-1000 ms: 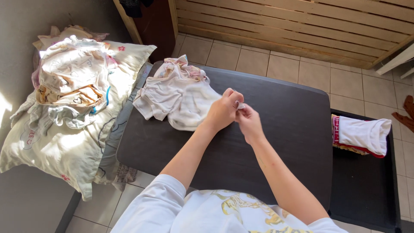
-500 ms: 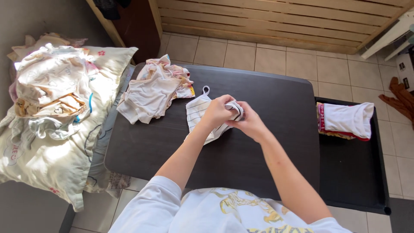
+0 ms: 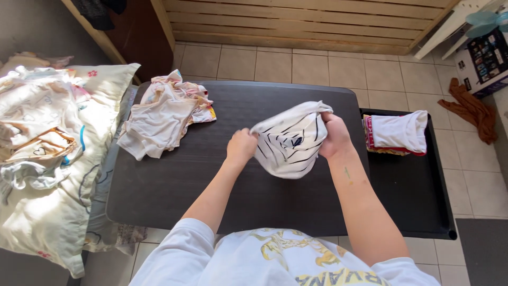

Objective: Fold several pieces of children's clothing and place them into a drawer organizer.

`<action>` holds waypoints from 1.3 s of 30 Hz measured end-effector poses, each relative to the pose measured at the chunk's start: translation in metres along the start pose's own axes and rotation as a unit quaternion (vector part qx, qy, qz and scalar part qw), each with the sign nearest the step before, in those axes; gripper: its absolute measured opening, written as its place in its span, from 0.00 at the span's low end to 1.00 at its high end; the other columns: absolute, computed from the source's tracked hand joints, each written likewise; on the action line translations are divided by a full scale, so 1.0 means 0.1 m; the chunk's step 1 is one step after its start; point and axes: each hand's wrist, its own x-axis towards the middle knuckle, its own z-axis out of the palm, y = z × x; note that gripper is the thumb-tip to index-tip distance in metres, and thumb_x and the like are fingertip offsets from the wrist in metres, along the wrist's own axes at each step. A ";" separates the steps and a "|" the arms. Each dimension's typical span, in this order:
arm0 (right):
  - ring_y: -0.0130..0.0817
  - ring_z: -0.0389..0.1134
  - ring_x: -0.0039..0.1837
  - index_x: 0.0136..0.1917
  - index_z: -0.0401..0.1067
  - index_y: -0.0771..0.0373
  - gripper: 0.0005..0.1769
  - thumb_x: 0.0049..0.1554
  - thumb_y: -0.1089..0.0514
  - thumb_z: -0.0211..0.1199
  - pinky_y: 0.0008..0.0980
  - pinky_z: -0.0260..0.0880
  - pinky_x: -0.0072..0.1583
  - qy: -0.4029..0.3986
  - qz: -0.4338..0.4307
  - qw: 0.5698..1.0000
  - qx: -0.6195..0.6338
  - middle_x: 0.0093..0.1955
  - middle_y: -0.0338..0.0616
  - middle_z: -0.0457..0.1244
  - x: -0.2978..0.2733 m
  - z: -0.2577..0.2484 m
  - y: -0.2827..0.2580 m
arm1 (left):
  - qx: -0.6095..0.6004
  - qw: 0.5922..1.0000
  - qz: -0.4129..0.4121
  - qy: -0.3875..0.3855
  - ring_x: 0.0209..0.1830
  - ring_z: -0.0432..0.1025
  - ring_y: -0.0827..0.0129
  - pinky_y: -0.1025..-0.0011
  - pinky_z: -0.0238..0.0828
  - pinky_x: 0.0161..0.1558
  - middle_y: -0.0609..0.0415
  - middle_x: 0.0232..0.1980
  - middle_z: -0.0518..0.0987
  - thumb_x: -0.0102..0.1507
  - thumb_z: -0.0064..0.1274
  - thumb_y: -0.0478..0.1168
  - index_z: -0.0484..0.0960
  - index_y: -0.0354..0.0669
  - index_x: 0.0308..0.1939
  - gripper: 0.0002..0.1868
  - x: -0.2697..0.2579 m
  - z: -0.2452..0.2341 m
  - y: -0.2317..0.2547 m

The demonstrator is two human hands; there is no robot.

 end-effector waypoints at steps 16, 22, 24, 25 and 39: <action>0.45 0.67 0.67 0.69 0.67 0.63 0.27 0.70 0.48 0.36 0.44 0.67 0.68 0.005 -0.064 0.997 0.053 0.66 0.48 0.66 -0.28 -0.52 -0.18 | -0.866 0.340 -0.001 -0.367 0.63 0.74 0.48 0.51 0.67 0.69 0.39 0.62 0.78 0.71 0.38 0.53 0.74 0.32 0.62 0.28 -0.40 -0.58 0.72; 0.46 0.72 0.47 0.68 0.74 0.71 0.30 0.75 0.44 0.44 0.45 0.73 0.50 -0.191 -0.104 0.973 0.074 0.48 0.54 0.71 -0.03 -1.13 -0.49 | -0.244 0.706 0.069 -0.661 0.55 0.78 0.46 0.51 0.71 0.56 0.32 0.55 0.80 0.71 0.49 0.59 0.85 0.22 0.50 0.35 -0.39 -0.66 0.89; 0.41 0.71 0.45 0.52 0.79 0.67 0.26 0.69 0.43 0.53 0.38 0.71 0.49 -0.136 -0.190 0.950 -0.207 0.41 0.48 0.70 -0.12 -0.85 -0.62 | 0.280 0.802 0.229 -0.476 0.54 0.75 0.50 0.58 0.71 0.55 0.41 0.52 0.80 0.62 0.61 0.64 0.84 0.37 0.50 0.32 -0.63 -0.93 1.24; 0.41 0.71 0.45 0.52 0.79 0.67 0.26 0.69 0.43 0.53 0.38 0.71 0.49 -0.137 -0.188 0.950 -0.207 0.41 0.48 0.70 -0.14 -0.72 -0.62 | 0.279 0.802 0.227 -0.476 0.54 0.75 0.50 0.58 0.71 0.55 0.41 0.52 0.80 0.62 0.61 0.64 0.84 0.37 0.50 0.32 -0.49 -0.76 1.09; 0.43 0.56 0.74 0.55 0.82 0.44 0.21 0.48 0.42 0.66 0.56 0.45 0.71 0.030 -0.074 0.183 -0.980 0.65 0.39 0.67 -0.23 -0.64 -0.46 | 0.222 0.838 0.459 -0.196 0.48 0.77 0.53 0.60 0.70 0.57 0.48 0.33 0.84 0.52 0.69 0.47 0.88 0.42 0.26 0.12 -0.33 -1.30 1.08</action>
